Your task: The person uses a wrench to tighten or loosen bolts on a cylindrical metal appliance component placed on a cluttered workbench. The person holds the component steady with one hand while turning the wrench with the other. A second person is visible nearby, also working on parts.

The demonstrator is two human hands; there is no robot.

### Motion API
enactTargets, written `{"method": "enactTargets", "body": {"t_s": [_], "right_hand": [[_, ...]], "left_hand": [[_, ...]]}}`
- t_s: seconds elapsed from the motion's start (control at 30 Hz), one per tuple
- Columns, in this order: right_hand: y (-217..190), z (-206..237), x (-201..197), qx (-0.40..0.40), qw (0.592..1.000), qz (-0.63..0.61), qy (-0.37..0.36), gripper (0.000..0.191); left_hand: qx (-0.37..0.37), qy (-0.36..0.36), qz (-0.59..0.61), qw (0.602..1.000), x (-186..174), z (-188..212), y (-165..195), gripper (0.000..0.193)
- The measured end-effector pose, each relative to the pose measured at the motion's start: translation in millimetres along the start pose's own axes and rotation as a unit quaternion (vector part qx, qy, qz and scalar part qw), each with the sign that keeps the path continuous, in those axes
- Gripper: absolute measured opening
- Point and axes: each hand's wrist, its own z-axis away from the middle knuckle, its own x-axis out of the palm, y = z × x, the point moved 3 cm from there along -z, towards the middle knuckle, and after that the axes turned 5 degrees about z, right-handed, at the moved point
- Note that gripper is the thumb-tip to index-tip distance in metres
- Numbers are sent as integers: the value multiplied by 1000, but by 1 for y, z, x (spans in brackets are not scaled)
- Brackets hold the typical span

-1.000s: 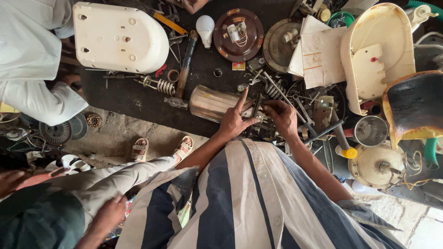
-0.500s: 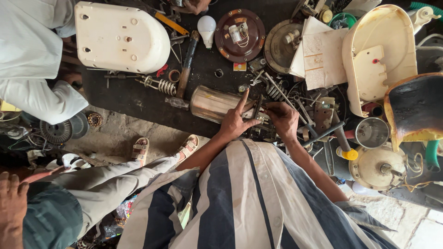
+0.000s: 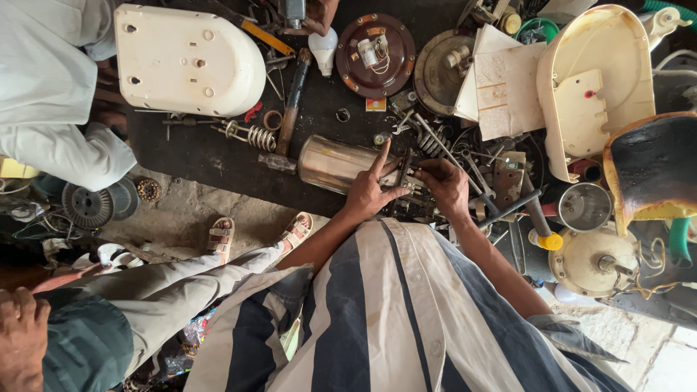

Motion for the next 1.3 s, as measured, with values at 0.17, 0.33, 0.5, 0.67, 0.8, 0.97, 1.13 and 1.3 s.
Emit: {"method": "enactTargets", "body": {"t_s": [0.17, 0.33, 0.5, 0.67, 0.8, 0.97, 1.13, 1.3], "right_hand": [[-6, 1, 2, -49, 996, 74, 27, 18], [-4, 0, 2, -9, 998, 62, 31, 18], [-9, 0, 1, -77, 992, 99, 30, 18], [-7, 0, 1, -50, 995, 88, 27, 18], [-4, -1, 0, -33, 998, 46, 18, 19], [-3, 0, -1, -39, 999, 31, 1, 19], [-5, 1, 0, -60, 996, -62, -17, 17], [-5, 1, 1, -59, 997, 42, 25, 21]], "left_hand": [[-13, -5, -7, 1000, 0, 0, 0, 122], [4, 3, 3, 1000, 0, -1, 1, 122], [-3, 3, -6, 1000, 0, 0, 1, 122], [-12, 0, -5, 1000, 1, 0, 0, 122], [-14, -3, -4, 1000, 2, -2, -1, 122], [-2, 1, -2, 1000, 2, 0, -1, 122], [-7, 1, 5, 1000, 1, 0, 0, 123], [-20, -1, 1, 1000, 0, 0, 1, 122]]}}
